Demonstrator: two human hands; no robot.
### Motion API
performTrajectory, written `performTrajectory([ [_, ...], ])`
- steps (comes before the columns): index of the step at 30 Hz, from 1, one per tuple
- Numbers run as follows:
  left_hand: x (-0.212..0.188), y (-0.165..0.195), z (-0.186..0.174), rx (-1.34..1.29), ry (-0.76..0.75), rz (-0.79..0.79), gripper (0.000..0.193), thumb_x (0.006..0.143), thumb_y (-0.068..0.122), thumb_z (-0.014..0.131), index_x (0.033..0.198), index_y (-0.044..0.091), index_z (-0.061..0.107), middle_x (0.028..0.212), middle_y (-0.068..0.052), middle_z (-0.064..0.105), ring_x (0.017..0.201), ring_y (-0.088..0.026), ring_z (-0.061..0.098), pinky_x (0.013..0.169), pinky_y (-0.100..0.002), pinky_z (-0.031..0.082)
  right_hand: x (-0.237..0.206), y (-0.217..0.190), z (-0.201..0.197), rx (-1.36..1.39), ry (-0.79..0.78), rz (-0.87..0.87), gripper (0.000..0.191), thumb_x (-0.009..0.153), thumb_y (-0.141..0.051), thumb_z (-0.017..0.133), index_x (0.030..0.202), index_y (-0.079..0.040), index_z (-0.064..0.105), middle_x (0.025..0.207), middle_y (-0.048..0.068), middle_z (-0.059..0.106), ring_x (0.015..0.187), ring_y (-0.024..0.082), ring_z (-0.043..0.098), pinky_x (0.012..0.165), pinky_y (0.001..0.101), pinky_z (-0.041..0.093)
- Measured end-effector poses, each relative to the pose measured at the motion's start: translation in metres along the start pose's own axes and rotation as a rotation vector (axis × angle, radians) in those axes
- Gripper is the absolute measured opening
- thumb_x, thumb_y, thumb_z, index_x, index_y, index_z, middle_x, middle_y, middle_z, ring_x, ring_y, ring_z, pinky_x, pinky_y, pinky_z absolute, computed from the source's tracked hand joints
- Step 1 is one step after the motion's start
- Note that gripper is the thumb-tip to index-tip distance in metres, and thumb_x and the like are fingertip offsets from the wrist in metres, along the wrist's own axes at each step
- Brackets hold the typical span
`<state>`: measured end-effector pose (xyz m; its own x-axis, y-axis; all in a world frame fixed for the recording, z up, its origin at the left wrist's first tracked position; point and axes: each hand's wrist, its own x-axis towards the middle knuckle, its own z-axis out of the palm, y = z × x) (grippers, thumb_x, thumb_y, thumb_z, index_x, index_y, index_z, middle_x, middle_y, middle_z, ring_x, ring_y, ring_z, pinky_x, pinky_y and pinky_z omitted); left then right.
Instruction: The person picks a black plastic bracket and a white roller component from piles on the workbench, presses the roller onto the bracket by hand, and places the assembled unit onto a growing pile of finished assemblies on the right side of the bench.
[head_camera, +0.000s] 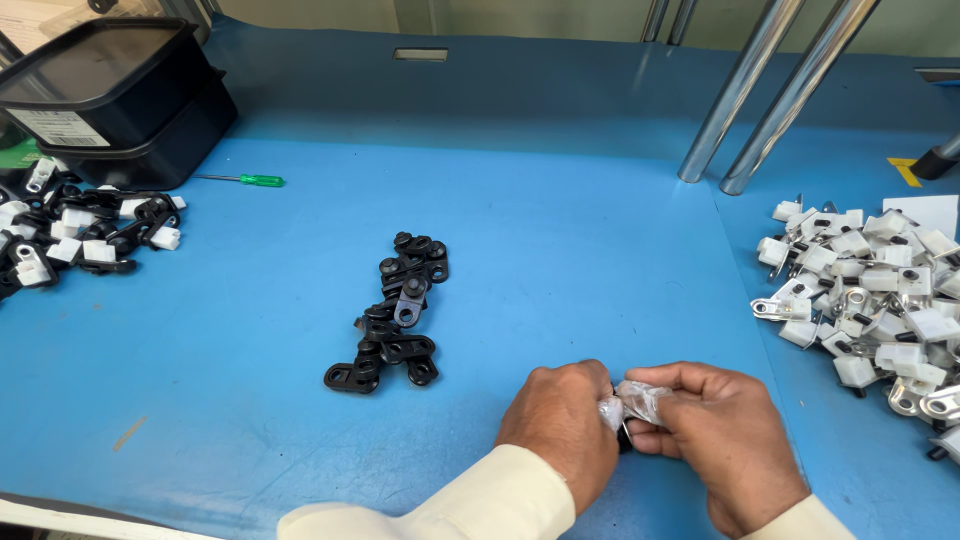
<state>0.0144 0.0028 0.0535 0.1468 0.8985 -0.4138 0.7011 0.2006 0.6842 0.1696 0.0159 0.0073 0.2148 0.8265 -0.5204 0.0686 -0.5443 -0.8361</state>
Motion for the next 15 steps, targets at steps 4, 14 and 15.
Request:
performTrajectory([
  [4,-0.001,-0.005,0.003,-0.267,-0.029,-0.058,0.013,0.092,0.011,0.07,0.098,0.007,0.059,0.086,-0.01,0.072,0.075,-0.019,0.075,0.069,-0.033,0.063,-0.003,-0.002,0.002,0.012,0.039,0.048,0.02,0.096,-0.008,0.065,0.106,0.004,0.076,0.095,0.015,0.079,0.08,0.021,0.073,0.072,0.0344,0.061],
  [14,0.004,-0.009,0.006,-0.358,0.031,-0.203,0.016,0.087,0.005,0.076,0.098,0.004,0.063,0.088,-0.009,0.073,0.073,-0.016,0.077,0.066,-0.027,0.064,-0.003,-0.016,0.002,-0.104,-0.07,0.157,0.025,0.1,-0.02,0.062,0.11,0.001,0.071,0.088,0.015,0.074,0.074,0.02,0.068,0.071,0.0335,0.059],
  [15,0.004,-0.009,0.006,-0.342,0.03,-0.21,0.013,0.087,0.004,0.074,0.097,0.003,0.065,0.088,-0.01,0.074,0.073,-0.016,0.077,0.066,-0.027,0.064,-0.004,-0.017,0.001,-0.12,-0.095,0.153,0.024,0.1,-0.021,0.062,0.109,0.001,0.069,0.086,0.015,0.074,0.071,0.02,0.067,0.068,0.0331,0.058],
])
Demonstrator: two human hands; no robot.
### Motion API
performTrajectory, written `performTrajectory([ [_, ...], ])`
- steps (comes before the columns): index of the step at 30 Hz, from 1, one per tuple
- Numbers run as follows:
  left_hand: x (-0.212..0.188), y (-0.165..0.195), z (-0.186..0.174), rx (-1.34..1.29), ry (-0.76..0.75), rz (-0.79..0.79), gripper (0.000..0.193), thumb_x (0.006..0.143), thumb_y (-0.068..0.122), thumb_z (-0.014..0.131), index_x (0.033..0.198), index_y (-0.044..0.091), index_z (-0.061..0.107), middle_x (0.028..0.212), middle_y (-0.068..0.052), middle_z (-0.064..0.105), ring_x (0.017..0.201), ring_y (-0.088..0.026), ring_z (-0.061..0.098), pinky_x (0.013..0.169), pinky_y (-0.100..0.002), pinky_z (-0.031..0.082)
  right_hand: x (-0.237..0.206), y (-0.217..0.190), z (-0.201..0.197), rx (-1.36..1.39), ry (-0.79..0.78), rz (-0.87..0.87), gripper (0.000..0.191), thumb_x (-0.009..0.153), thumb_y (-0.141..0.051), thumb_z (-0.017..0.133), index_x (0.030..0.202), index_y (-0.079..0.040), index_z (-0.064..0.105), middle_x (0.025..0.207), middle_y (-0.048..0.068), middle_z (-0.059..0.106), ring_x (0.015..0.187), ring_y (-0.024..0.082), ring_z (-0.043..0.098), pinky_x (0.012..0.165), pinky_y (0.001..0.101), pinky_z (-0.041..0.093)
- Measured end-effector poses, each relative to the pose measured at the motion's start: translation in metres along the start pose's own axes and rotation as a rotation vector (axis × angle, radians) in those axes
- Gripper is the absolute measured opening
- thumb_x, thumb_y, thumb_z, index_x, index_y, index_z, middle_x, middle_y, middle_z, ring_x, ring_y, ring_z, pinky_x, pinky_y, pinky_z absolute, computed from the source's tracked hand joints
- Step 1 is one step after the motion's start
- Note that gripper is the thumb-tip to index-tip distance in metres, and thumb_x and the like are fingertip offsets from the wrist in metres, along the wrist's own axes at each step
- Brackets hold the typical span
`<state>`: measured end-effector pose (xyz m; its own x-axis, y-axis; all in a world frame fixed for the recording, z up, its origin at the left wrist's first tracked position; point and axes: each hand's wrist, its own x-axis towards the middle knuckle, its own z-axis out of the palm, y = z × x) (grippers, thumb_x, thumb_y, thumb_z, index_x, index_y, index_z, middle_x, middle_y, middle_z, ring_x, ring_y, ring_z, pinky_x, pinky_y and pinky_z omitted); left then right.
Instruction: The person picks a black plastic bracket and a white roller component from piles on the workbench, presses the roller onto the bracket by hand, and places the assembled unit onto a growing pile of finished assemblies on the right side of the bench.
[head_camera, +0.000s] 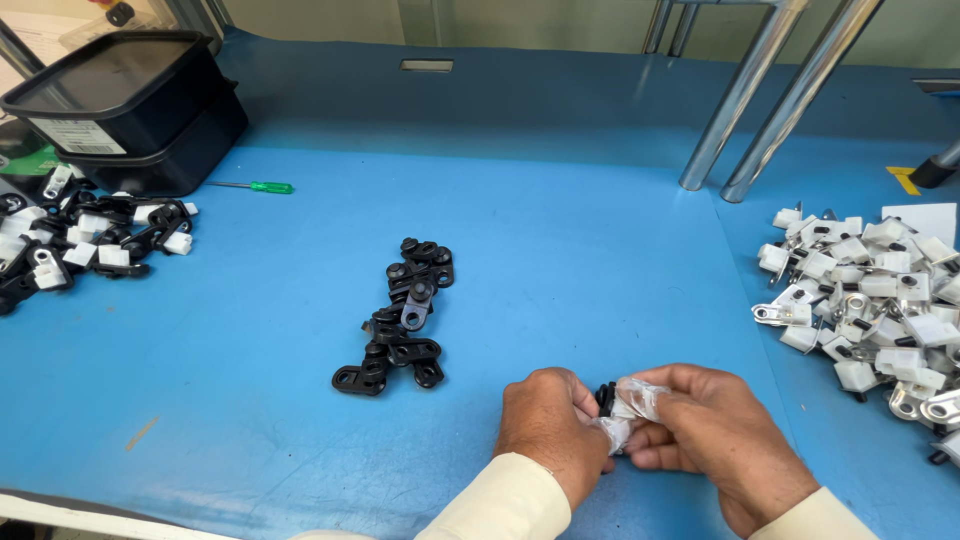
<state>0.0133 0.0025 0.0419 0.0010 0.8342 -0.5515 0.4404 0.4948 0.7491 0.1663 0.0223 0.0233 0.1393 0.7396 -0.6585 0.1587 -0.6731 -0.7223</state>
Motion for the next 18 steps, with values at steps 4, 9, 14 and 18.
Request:
performTrajectory([
  [4,0.001,0.001,0.0,0.057,0.0,0.002,0.01,0.088,0.003,0.073,0.096,0.004,0.067,0.087,-0.012,0.075,0.073,-0.017,0.077,0.067,-0.028,0.064,-0.003,0.003,0.002,-0.065,-0.046,-0.081,0.027,0.099,-0.025,0.065,0.105,0.001,0.068,0.08,0.014,0.071,0.064,0.018,0.063,0.06,0.0303,0.054],
  [9,0.0,0.001,-0.001,0.018,-0.026,0.006,0.008,0.088,0.002,0.072,0.094,0.004,0.068,0.087,-0.01,0.076,0.069,-0.015,0.077,0.064,-0.026,0.063,0.002,0.006,0.002,-0.05,-0.043,-0.073,0.024,0.102,-0.018,0.06,0.104,0.005,0.068,0.077,0.016,0.071,0.061,0.019,0.062,0.055,0.0306,0.053],
  [14,-0.001,0.004,-0.003,-0.082,-0.023,-0.078,0.005,0.09,0.007,0.072,0.088,0.003,0.069,0.085,-0.012,0.077,0.063,-0.015,0.075,0.058,-0.025,0.062,0.006,0.014,0.007,-0.008,0.009,-0.14,0.021,0.099,-0.009,0.059,0.102,0.007,0.072,0.075,0.017,0.071,0.058,0.02,0.063,0.053,0.0316,0.054],
  [18,-0.006,0.005,-0.002,-0.052,0.016,-0.013,0.005,0.091,0.005,0.069,0.088,0.002,0.071,0.082,-0.015,0.078,0.062,-0.017,0.075,0.058,-0.028,0.063,0.007,0.016,0.009,0.065,-0.008,-0.181,0.022,0.098,-0.008,0.057,0.099,0.008,0.071,0.073,0.018,0.071,0.056,0.021,0.063,0.051,0.032,0.053],
])
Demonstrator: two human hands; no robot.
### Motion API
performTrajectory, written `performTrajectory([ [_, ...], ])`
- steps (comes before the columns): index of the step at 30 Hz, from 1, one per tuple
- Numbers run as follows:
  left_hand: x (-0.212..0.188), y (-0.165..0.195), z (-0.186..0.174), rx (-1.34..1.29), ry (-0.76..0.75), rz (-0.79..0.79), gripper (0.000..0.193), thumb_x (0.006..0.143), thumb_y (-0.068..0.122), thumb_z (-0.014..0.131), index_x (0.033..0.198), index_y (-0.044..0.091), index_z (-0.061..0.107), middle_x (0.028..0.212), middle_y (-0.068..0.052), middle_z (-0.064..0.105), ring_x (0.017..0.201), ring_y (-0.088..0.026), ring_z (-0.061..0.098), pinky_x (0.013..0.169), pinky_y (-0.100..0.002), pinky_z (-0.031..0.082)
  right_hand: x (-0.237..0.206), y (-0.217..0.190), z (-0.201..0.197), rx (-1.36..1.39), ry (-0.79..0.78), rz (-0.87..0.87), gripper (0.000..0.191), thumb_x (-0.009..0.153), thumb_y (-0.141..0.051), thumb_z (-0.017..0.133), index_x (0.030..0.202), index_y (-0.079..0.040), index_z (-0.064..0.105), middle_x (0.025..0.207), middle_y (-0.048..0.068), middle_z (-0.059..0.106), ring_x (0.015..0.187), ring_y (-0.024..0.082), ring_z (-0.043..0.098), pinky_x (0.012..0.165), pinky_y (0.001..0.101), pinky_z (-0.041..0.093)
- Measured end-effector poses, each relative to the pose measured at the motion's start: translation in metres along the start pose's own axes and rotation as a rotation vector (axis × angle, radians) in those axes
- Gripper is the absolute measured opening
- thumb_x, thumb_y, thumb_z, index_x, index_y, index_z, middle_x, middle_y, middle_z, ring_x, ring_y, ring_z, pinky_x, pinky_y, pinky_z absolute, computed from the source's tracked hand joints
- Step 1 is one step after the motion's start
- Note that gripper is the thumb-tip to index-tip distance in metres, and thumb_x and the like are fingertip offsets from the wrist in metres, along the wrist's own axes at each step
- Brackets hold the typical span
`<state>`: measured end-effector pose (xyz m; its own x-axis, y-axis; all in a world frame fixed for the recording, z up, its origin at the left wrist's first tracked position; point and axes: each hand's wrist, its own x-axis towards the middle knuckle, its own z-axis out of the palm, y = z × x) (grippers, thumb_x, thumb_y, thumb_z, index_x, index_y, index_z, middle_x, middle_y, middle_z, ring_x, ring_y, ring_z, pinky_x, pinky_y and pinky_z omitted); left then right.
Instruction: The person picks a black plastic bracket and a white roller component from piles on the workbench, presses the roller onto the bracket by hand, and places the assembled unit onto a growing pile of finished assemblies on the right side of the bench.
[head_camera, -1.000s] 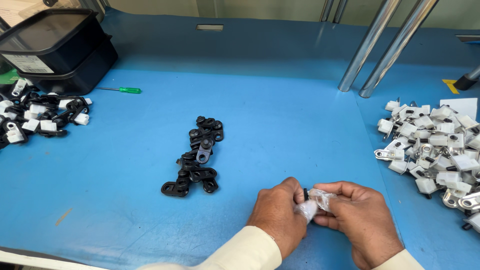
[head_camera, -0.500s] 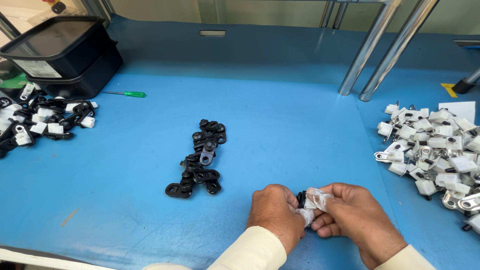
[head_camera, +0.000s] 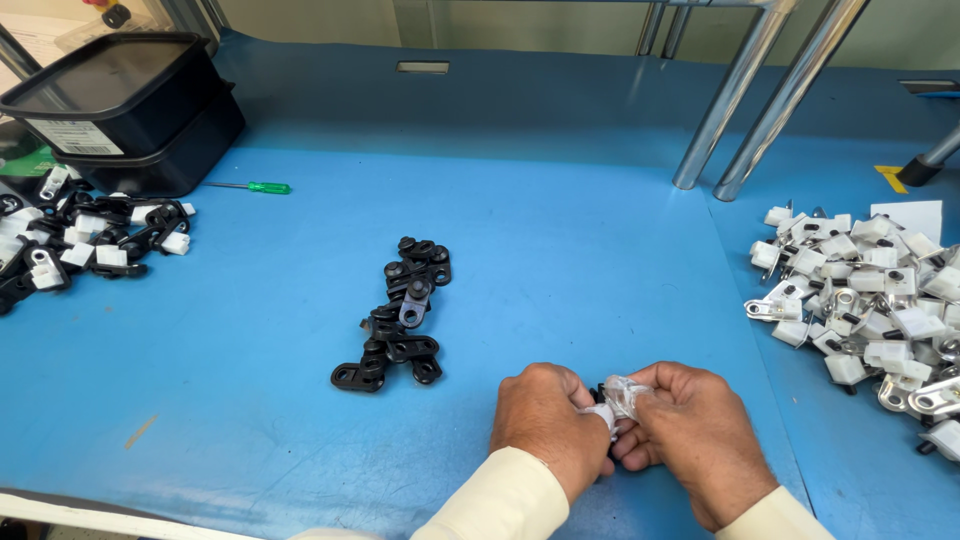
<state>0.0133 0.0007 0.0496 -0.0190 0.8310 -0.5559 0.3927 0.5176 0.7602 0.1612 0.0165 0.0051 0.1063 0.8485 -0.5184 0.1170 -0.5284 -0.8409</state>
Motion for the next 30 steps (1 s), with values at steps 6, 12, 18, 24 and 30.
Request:
performTrajectory([
  [6,-0.006,-0.002,0.005,0.227,0.079,0.154,0.012,0.091,0.01,0.069,0.098,0.001,0.071,0.093,-0.018,0.074,0.082,-0.025,0.076,0.071,-0.036,0.063,-0.007,-0.006,0.009,-0.144,0.13,-0.073,0.018,0.095,-0.008,0.064,0.095,0.007,0.074,0.07,0.016,0.072,0.054,0.02,0.063,0.049,0.0326,0.052],
  [12,-0.01,-0.003,0.004,0.212,0.046,0.145,0.02,0.09,0.014,0.072,0.104,0.0,0.07,0.098,-0.017,0.074,0.087,-0.026,0.076,0.076,-0.037,0.064,-0.018,-0.014,0.017,-0.223,0.209,-0.112,0.015,0.093,-0.009,0.07,0.092,0.005,0.076,0.066,0.014,0.073,0.052,0.019,0.065,0.049,0.0322,0.054],
  [18,-0.015,0.004,-0.002,0.215,-0.028,0.127,0.052,0.089,0.012,0.074,0.136,0.007,0.05,0.106,-0.015,0.071,0.096,-0.026,0.076,0.082,-0.036,0.063,-0.023,-0.019,0.017,-0.359,0.266,-0.208,0.015,0.09,-0.012,0.074,0.089,0.003,0.077,0.066,0.011,0.076,0.054,0.016,0.069,0.05,0.0295,0.054],
  [24,-0.013,0.001,-0.004,0.149,0.016,0.183,0.05,0.086,0.011,0.072,0.134,0.011,0.059,0.1,-0.013,0.075,0.086,-0.023,0.078,0.076,-0.034,0.064,-0.021,-0.019,0.017,-0.282,0.174,-0.124,0.018,0.092,-0.014,0.072,0.093,0.004,0.075,0.067,0.014,0.074,0.053,0.021,0.066,0.05,0.0339,0.054],
  [30,0.001,-0.004,-0.006,-0.289,0.03,-0.027,0.048,0.09,-0.007,0.057,0.13,0.016,0.067,0.092,-0.01,0.073,0.07,-0.019,0.077,0.062,-0.032,0.065,-0.014,-0.01,0.001,0.181,0.095,0.043,0.037,0.099,-0.033,0.062,0.105,0.002,0.069,0.085,0.012,0.072,0.069,0.02,0.066,0.061,0.0331,0.057],
])
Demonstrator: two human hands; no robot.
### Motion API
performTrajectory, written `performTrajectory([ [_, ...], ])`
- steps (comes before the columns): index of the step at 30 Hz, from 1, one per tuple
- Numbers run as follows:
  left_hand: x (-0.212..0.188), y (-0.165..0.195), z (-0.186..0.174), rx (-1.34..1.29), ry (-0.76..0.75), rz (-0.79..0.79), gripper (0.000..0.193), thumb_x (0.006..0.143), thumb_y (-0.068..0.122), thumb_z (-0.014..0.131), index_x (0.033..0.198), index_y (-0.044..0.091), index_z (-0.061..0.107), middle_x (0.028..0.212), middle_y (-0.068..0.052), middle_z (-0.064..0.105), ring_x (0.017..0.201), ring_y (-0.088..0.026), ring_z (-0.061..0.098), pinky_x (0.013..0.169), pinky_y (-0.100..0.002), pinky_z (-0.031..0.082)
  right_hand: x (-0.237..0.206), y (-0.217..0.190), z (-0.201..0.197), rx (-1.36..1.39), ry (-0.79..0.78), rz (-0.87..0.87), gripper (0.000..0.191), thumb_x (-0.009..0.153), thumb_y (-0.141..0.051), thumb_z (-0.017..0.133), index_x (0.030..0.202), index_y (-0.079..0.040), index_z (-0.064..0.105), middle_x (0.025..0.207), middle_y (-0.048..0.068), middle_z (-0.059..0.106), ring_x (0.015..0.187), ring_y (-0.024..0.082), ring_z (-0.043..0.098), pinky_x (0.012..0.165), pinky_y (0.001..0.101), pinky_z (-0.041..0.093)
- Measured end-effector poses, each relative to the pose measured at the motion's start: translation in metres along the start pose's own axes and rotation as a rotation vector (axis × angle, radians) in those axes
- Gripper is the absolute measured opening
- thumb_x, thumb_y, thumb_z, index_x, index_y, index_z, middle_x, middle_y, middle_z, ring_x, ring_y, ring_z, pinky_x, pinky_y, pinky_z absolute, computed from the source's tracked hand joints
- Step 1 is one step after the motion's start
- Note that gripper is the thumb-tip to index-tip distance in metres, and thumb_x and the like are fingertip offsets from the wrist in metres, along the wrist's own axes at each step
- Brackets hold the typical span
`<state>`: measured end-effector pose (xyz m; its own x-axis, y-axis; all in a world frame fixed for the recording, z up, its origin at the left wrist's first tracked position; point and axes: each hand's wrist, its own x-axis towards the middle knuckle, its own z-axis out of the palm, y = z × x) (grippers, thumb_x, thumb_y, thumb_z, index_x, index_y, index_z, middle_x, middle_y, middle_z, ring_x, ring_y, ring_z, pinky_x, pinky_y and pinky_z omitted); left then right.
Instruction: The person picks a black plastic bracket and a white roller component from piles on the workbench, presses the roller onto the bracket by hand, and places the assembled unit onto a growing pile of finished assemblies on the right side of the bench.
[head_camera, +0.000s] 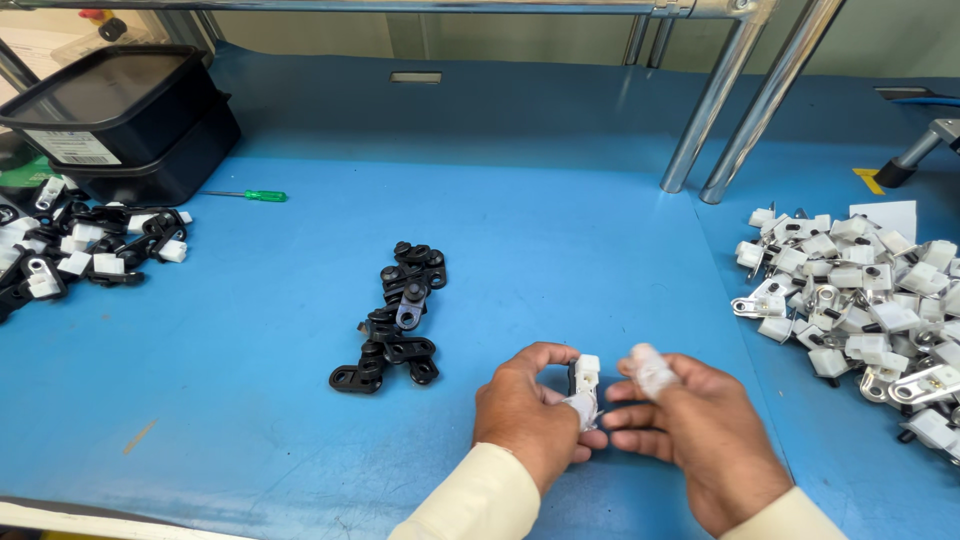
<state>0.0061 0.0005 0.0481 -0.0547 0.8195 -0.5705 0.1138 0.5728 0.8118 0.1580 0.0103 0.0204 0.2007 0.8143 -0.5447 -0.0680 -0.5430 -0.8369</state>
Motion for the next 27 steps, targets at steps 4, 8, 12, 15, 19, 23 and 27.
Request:
performTrajectory([
  [4,0.005,-0.006,-0.006,-0.21,-0.061,-0.088,0.052,0.093,-0.009,0.049,0.136,0.016,0.06,0.095,-0.011,0.073,0.073,-0.018,0.077,0.063,-0.028,0.065,0.005,0.007,-0.015,0.035,-0.076,0.15,0.042,0.098,-0.041,0.06,0.106,0.0,0.071,0.087,0.01,0.07,0.077,0.018,0.067,0.063,0.0329,0.057],
  [8,0.008,-0.012,-0.005,-0.249,-0.142,-0.082,0.058,0.089,-0.014,0.046,0.138,0.013,0.06,0.098,-0.014,0.075,0.076,-0.017,0.078,0.065,-0.025,0.067,0.012,0.016,-0.02,-0.047,-0.176,0.181,0.036,0.1,-0.035,0.062,0.111,-0.001,0.07,0.089,0.012,0.072,0.078,0.018,0.068,0.062,0.0313,0.055],
  [12,0.009,-0.017,-0.004,-0.251,-0.303,0.046,0.051,0.091,-0.003,0.064,0.139,0.011,0.056,0.098,-0.016,0.074,0.078,-0.018,0.076,0.063,-0.027,0.065,0.025,0.018,-0.025,-0.024,-0.234,0.232,0.026,0.095,-0.03,0.07,0.102,-0.005,0.071,0.08,0.007,0.067,0.067,0.013,0.06,0.058,0.027,0.053],
  [15,0.011,-0.018,-0.007,-0.22,-0.379,0.053,0.05,0.091,-0.002,0.064,0.139,0.01,0.054,0.097,-0.013,0.073,0.081,-0.018,0.077,0.063,-0.028,0.067,0.03,0.019,-0.032,0.076,-0.301,0.255,0.024,0.093,-0.028,0.07,0.1,-0.006,0.071,0.08,0.005,0.068,0.065,0.011,0.059,0.056,0.0254,0.051],
  [19,0.008,-0.015,-0.004,-0.189,-0.341,0.035,0.051,0.089,-0.007,0.063,0.136,0.011,0.053,0.093,-0.013,0.071,0.075,-0.02,0.077,0.062,-0.029,0.067,0.037,0.02,-0.038,0.092,-0.397,0.24,0.016,0.095,-0.018,0.069,0.098,-0.002,0.068,0.083,0.008,0.07,0.066,0.012,0.062,0.061,0.0255,0.055],
  [23,-0.002,-0.01,0.007,-0.163,-0.196,0.055,0.049,0.088,-0.01,0.062,0.13,0.013,0.056,0.083,-0.012,0.067,0.067,-0.018,0.076,0.057,-0.028,0.064,0.036,0.023,-0.035,0.151,-0.352,0.171,0.016,0.095,-0.012,0.06,0.098,0.001,0.069,0.086,0.013,0.073,0.069,0.018,0.067,0.067,0.032,0.06],
  [27,-0.008,-0.005,0.015,-0.071,-0.056,0.064,0.043,0.087,-0.008,0.064,0.123,0.014,0.063,0.075,-0.006,0.066,0.063,-0.016,0.075,0.053,-0.028,0.064,0.027,0.036,-0.02,0.067,-0.148,-0.059,0.016,0.096,-0.005,0.057,0.098,0.004,0.071,0.091,0.02,0.076,0.075,0.024,0.073,0.074,0.0384,0.062],
])
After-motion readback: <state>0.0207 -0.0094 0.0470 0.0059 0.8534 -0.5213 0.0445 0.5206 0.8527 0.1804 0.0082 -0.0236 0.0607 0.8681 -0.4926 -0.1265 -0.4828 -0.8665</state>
